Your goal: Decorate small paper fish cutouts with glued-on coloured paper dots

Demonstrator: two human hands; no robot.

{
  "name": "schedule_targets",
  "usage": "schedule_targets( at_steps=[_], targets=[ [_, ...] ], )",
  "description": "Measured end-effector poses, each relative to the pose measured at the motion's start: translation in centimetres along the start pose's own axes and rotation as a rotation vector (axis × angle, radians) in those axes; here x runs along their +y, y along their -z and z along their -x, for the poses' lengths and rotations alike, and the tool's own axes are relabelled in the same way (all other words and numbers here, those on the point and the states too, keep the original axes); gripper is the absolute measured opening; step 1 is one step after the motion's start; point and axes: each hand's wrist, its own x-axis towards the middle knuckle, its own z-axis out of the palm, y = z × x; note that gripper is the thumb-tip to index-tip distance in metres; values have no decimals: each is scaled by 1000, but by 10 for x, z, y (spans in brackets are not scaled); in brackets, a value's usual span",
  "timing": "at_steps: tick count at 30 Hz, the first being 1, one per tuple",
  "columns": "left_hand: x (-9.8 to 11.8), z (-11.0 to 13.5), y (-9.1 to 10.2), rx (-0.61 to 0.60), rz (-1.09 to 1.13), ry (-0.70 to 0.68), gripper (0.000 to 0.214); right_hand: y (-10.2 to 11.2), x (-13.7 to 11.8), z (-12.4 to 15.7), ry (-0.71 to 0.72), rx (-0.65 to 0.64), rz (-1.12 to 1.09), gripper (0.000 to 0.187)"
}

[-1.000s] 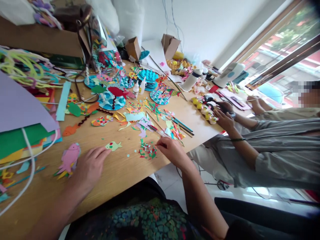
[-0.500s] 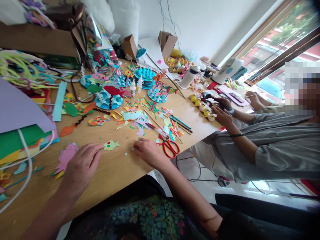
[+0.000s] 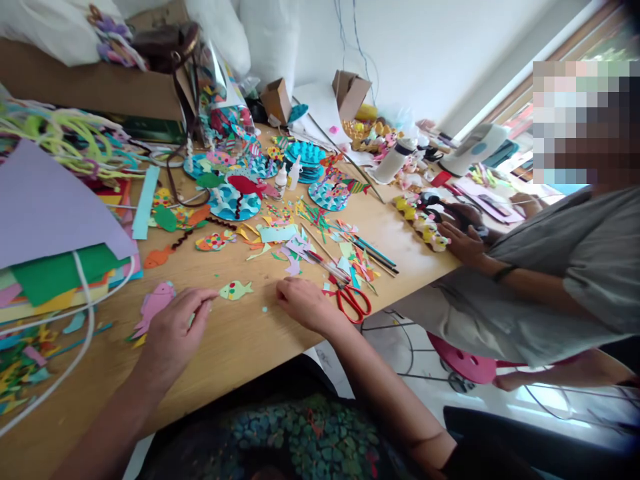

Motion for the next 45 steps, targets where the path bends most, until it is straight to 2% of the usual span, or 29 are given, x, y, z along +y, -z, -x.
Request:
schedule_targets(
  at_steps=[4, 7, 11, 13, 15, 27, 32, 36, 41, 45],
  targets=[
    [2, -1, -8, -118, 250, 257, 21, 3, 2, 3, 1, 57, -180, 14],
    [10, -5, -19, -242, 510, 389, 26, 5, -2, 4, 10, 115, -517, 6],
    [26, -12, -31, -317, 699, 401, 26, -1, -12, 3, 54, 125, -1045, 13],
    [32, -15, -34, -326, 737, 383, 23, -6, -16, 1, 62, 140, -1205, 17],
    [35, -16, -35, -319, 741, 379, 19, -10, -19, -1, 52, 163, -1275, 18],
    [27, -14, -35, -324, 733, 442, 15, -19, -21, -5, 44, 142, -1333, 18],
    [17, -10, -40, -281, 702, 440, 15, -18, -20, -4, 55, 211, -1116, 11],
    [17, -9, -38, -283, 659, 433, 16, -15, -25, -4, 78, 243, -935, 7],
    [20, -9, -35, -285, 605, 454, 17, -15, -29, -5, 84, 232, -836, 6],
    [13, -7, -28, -259, 494, 438, 19, -12, -28, -8, 99, 214, -791, 6]
  ],
)
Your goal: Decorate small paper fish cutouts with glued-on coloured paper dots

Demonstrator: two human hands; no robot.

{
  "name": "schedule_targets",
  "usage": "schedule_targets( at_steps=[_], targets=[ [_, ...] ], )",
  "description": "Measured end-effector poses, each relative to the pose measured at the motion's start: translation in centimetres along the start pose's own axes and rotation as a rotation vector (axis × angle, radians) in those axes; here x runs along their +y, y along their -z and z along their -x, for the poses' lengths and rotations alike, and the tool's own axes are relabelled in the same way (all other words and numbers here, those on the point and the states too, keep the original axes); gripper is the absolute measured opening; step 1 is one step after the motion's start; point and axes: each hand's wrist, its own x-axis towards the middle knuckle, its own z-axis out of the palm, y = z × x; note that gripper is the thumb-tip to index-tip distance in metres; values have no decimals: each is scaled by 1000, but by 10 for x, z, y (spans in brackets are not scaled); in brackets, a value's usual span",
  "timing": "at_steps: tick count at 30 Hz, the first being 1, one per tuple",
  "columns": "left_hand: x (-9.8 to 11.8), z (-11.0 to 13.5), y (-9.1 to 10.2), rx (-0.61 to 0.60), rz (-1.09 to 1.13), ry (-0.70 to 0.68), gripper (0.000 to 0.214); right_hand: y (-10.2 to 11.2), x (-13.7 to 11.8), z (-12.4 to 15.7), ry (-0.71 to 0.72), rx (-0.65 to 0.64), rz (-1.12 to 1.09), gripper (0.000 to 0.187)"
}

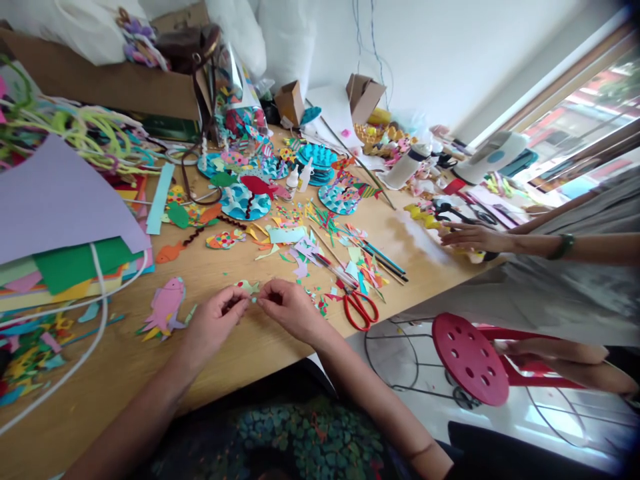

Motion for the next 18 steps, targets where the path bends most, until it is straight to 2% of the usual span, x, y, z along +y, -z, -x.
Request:
schedule_targets(
  at_steps=[3, 5, 8, 12, 18],
  targets=[
    [-6, 0, 12, 126, -226, -66, 18, 5, 0, -8, 2, -1, 62, 7],
    [-11, -1, 19, 164, -374, -153, 17, 8, 0, -16, 21, -4, 157, 8],
    [-19, -4, 22, 143, -492, -265, 20, 9, -1, -31, 76, -26, 340, 11],
    [-26, -5, 19, 125, -564, -310, 22, 2, -1, -47, 120, -129, 552, 15],
    [-26, -5, 17, 109, -611, -336, 24, -8, 2, -56, 163, -187, 658, 18]
  ],
)
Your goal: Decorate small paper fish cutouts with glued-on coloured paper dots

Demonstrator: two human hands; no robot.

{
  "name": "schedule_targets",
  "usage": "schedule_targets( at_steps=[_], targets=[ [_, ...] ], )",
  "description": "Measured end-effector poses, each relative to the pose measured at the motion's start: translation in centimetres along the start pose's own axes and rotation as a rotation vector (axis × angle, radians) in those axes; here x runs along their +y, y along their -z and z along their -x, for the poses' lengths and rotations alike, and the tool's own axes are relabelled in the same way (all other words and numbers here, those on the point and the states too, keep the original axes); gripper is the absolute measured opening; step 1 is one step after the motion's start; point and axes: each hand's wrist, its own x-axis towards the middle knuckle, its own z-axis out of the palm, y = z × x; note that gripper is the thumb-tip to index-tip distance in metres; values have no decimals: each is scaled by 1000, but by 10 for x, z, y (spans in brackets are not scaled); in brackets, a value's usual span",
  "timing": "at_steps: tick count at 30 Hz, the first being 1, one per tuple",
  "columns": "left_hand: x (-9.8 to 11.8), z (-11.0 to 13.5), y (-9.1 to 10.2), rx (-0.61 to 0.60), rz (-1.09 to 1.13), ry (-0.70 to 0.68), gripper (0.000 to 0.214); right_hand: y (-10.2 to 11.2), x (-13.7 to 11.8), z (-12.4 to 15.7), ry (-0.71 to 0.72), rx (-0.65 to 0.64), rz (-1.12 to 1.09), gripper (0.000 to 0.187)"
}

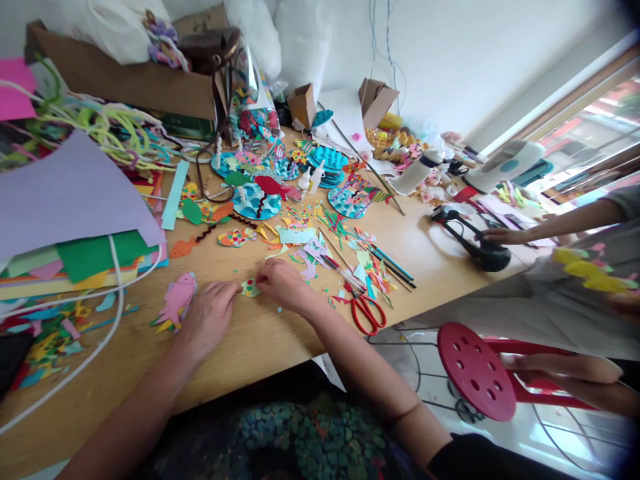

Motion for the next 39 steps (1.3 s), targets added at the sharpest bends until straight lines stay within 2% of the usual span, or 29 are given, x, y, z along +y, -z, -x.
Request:
schedule_targets(
  at_steps=[19, 33, 39],
  targets=[
    [-2, 2, -3, 12, -29, -25, 25, 1, -8, -8, -52, -77, 86, 20],
    [-3, 2, -4, 5, -26, -37, 25, 0, -6, -3, -106, -15, 94, 19],
    [-3, 3, -4, 6, -33, -47, 26, 8, -2, 3, -112, 23, -15, 17]
  ],
)
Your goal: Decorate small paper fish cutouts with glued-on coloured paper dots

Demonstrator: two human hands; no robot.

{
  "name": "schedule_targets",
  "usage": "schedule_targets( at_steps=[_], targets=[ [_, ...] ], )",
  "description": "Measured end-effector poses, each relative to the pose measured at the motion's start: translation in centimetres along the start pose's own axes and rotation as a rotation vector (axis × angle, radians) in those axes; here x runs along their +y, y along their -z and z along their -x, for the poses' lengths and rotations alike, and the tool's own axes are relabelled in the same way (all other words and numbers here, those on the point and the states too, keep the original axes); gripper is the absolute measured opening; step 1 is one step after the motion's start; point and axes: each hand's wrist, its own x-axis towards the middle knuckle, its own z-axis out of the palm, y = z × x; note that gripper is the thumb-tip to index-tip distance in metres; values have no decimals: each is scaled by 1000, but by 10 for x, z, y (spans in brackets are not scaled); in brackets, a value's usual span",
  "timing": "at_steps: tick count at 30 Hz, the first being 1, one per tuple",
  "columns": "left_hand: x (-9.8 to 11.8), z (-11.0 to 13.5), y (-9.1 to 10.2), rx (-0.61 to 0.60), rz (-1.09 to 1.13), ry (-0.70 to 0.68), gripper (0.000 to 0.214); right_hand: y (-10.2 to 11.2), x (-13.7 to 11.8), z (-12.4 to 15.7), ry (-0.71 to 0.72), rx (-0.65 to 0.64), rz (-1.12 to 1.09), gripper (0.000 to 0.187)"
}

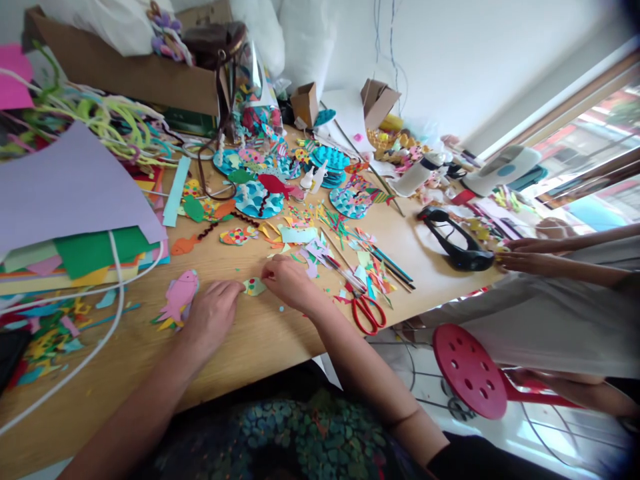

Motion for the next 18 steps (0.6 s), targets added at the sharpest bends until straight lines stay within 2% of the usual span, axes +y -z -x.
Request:
schedule_targets(
  at_steps=[7, 13, 18],
  targets=[
    [-2, 0, -2, 13, -53, -16, 27, 0, 10, 2, -32, 8, -186, 14],
    [-3, 0, -4, 35, -81, -47, 27, -5, 6, 6, 129, 29, 10, 22],
    [-2, 0, -2, 28, -80, -48, 27, -13, 4, 5, 163, 36, 94, 22]
  ],
)
